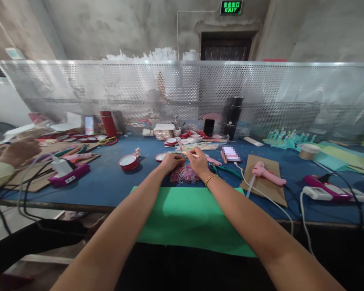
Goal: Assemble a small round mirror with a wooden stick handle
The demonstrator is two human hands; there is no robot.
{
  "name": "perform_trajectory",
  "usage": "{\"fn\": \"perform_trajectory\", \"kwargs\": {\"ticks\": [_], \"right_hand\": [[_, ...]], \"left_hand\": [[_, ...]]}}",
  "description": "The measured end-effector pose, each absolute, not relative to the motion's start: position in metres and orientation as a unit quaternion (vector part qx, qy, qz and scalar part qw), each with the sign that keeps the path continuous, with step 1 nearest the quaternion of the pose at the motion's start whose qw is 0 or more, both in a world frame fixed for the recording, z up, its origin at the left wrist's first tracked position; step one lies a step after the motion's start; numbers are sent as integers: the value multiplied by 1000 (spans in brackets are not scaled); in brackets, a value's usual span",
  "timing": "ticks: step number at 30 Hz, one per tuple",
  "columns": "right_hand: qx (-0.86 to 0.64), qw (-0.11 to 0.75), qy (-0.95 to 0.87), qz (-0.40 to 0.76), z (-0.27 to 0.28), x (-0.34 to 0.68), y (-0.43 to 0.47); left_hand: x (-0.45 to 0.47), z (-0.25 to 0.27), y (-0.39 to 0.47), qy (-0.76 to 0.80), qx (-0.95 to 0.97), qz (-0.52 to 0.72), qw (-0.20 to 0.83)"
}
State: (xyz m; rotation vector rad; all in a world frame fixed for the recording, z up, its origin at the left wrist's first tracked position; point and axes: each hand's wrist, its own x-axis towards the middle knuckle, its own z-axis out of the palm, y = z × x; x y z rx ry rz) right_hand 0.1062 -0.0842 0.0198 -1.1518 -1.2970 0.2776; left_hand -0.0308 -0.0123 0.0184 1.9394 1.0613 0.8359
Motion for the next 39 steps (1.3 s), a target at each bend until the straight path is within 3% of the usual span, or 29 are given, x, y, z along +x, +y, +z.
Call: {"fn": "perform_trajectory", "kwargs": {"ticks": [39], "right_hand": [[-501,637,-579,91,17,105,-83]], "left_hand": [[-32,13,-6,412,760,319,390]]}}
